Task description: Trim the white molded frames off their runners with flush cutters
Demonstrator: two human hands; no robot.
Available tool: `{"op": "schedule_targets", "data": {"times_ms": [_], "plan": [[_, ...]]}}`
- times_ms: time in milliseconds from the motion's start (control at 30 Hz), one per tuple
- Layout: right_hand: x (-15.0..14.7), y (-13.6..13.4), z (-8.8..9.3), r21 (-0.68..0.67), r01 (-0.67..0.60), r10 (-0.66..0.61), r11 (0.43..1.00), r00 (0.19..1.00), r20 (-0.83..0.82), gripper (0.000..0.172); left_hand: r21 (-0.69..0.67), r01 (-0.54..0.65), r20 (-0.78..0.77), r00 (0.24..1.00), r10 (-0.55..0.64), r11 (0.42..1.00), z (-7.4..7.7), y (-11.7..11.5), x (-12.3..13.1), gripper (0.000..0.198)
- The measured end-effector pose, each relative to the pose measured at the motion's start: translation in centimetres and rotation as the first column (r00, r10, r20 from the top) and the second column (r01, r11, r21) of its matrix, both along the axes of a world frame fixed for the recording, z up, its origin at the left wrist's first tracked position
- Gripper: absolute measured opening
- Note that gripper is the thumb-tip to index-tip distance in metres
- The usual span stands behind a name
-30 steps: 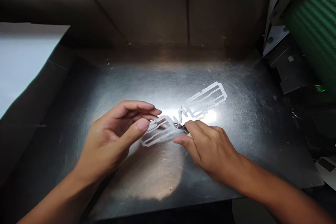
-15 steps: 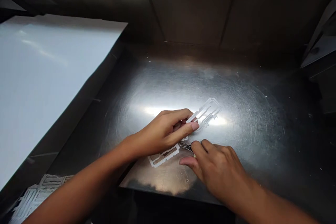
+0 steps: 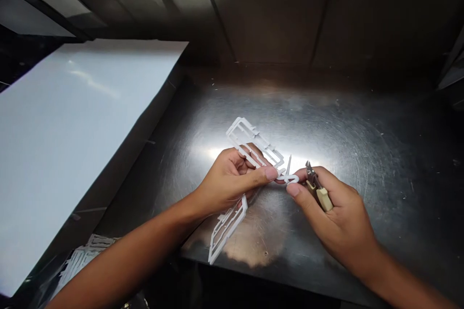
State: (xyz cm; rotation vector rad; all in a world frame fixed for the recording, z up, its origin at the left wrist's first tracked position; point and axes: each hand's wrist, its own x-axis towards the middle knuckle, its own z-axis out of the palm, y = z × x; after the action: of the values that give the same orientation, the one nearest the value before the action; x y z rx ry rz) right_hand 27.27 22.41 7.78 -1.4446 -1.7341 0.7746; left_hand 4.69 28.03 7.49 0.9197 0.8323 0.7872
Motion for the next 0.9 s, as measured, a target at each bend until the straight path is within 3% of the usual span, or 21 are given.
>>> {"op": "schedule_targets", "data": {"times_ms": [100, 233, 400, 533, 600, 700, 900], "plan": [[0.5, 0.1, 0.7, -0.061, 0.040, -0.043, 0.997, 0.997, -0.064, 0.021, 0.008, 0.021, -0.007, 1.000, -0.021, 1.000, 0.3, -0.2, 0.0, 0.042], [1.8, 0.5, 1.4, -0.108, 0.012, -0.027, 0.994, 0.990, -0.139, 0.030, 0.036, -0.085, 0.028, 0.996, 0.084, 0.996, 0.6, 0.5, -0.7, 0.044], [2.2, 1.0, 2.1, -0.060, 0.069, -0.072, 0.996, 0.996, -0.050, 0.030, 0.092, -0.026, -0.094, 0.995, 0.034, 0.995, 0.2, 1.1, -1.9, 0.039], [1.9, 1.1, 1.8, 0.096, 0.208, -0.207, 0.973, 0.978, -0.025, 0.016, 0.059, -0.002, -0.158, 0.987, 0.011, 0.998, 0.1, 0.3, -1.9, 0.032], [2.1, 1.0, 1.4, 0.136, 0.176, -0.170, 0.975, 0.984, -0.049, 0.025, 0.088, -0.083, -0.150, 0.984, 0.095, 0.993, 0.5, 0.0, -1.6, 0.031], [2.4, 0.7, 0.7, 0.056, 0.022, -0.019, 0.998, 0.998, -0.052, 0.035, 0.176, -0.193, -0.151, 0.964, 0.220, 0.965, 1.0, -0.2, -1.3, 0.027], [2.2, 0.2, 0.5, -0.118, -0.078, 0.080, 0.990, 0.997, 0.009, 0.046, 0.327, -0.227, -0.220, 0.926, 0.307, 0.917, 1.1, -0.3, -1.2, 0.020]]}}
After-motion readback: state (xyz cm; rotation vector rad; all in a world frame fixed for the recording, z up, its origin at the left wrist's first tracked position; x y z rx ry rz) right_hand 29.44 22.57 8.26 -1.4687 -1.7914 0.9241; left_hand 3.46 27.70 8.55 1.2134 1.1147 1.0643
